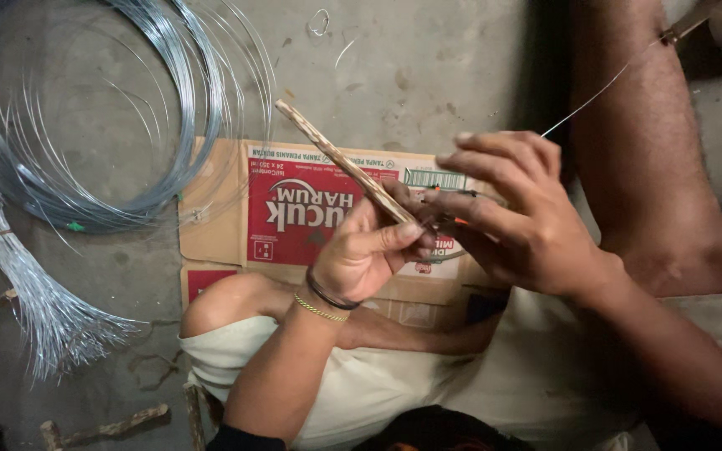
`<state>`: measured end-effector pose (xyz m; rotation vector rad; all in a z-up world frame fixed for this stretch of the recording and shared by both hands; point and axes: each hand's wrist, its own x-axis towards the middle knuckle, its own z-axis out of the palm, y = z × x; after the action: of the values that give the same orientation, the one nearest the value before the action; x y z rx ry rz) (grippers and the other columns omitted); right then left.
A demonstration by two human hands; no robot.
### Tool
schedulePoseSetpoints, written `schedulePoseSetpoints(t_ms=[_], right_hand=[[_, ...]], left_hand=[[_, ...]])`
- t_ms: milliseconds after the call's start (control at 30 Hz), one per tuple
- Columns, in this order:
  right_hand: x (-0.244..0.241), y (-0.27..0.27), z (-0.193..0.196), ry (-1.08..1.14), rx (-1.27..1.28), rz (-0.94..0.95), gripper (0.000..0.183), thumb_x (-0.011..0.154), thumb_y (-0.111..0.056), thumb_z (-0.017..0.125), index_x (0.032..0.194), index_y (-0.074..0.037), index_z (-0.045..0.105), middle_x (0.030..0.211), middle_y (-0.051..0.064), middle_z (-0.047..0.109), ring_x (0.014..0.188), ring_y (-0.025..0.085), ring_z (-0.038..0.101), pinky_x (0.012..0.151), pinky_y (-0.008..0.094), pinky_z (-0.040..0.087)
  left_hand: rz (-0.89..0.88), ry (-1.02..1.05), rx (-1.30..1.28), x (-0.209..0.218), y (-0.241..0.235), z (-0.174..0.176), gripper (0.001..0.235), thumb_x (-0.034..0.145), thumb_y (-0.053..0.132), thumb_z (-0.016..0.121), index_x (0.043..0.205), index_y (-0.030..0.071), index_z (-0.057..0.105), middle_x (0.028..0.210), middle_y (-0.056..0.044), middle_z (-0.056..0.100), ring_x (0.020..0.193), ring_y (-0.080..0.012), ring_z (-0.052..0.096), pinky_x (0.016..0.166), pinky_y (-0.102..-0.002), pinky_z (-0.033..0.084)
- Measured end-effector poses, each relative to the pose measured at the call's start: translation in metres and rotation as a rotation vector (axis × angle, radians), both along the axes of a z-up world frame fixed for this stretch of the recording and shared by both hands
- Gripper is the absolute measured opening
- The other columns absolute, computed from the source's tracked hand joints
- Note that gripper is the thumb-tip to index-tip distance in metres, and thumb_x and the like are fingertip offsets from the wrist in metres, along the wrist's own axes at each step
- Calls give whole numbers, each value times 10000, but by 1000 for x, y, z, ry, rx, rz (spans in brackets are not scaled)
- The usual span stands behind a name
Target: The person sits on the floor and wraps thin metal wire around small wooden sticks using pliers. They repeatedly cut wire, wrap it around the sticks, and secure the ends.
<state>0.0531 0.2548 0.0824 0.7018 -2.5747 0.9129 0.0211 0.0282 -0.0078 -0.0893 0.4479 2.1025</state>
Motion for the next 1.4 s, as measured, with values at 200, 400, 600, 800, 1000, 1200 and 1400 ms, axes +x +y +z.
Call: schedulePoseSetpoints(t_ms=[200, 400, 600, 800, 1000, 1200, 1400], right_hand=[[21, -5, -50, -260, -46, -25, 271, 799, -123, 838, 1034, -92, 706, 1048, 88, 649, 1014, 299, 630, 875, 414, 500], [31, -48, -129, -206, 586, 105, 456, 800, -197, 674, 1237, -72, 637, 999, 69, 615, 925, 246, 603, 756, 378, 448], [45, -60, -151, -376, 756, 195, 390, 780, -230, 656, 1128, -56, 628, 997, 108, 637, 943, 269, 643, 868, 408, 456], [44, -63, -139, -492, 613, 81, 561, 680, -280, 698, 1184, -45, 626, 1131, 121, 674, 1032, 286, 659, 880, 520, 451], [43, -45, -98, -1174, -623, -21, 377, 970, -183, 623, 1300, -24, 536, 1093, 157, 679, 1019, 322, 604, 890, 399, 502], [57, -34, -75, -915, -515, -280, 389, 1003, -173, 552, 1348, -27, 449, 939, 152, 765, 831, 280, 751, 759, 398, 564], [41, -29, -105, -561, -93, -294, 464, 929, -13, 615, 1362, 18, 451, 989, 255, 700, 841, 459, 690, 680, 531, 535]], left_hand=[[87, 47, -61, -14, -11, 2, 277, 1006, -34, 652, 1202, 71, 488, 1155, -136, 636, 1007, -211, 674, 868, -341, 561], [134, 41, 19, -19, -15, -3, 263, 1036, -6, 662, 1238, 66, 510, 1160, -132, 612, 1030, -211, 656, 894, -345, 539], [122, -35, 53, -18, -17, -12, 255, 1024, 20, 667, 1234, 68, 531, 1168, -140, 597, 1022, -205, 643, 868, -330, 530], [96, -67, 87, -19, -17, -15, 245, 1034, 27, 676, 1260, 37, 582, 1173, -129, 590, 1030, -191, 632, 865, -309, 516], [100, -55, 68, -17, -17, -12, 196, 1035, 57, 679, 1211, 44, 593, 1189, -158, 590, 1008, -179, 620, 859, -319, 509], [73, -135, 132, -12, -11, -3, 219, 1032, 45, 676, 1223, 79, 573, 1183, -112, 553, 1026, -170, 599, 885, -304, 496], [63, -121, 173, -8, -5, 2, 242, 1043, 42, 677, 1244, 88, 551, 1161, -101, 542, 1015, -170, 582, 881, -302, 472]])
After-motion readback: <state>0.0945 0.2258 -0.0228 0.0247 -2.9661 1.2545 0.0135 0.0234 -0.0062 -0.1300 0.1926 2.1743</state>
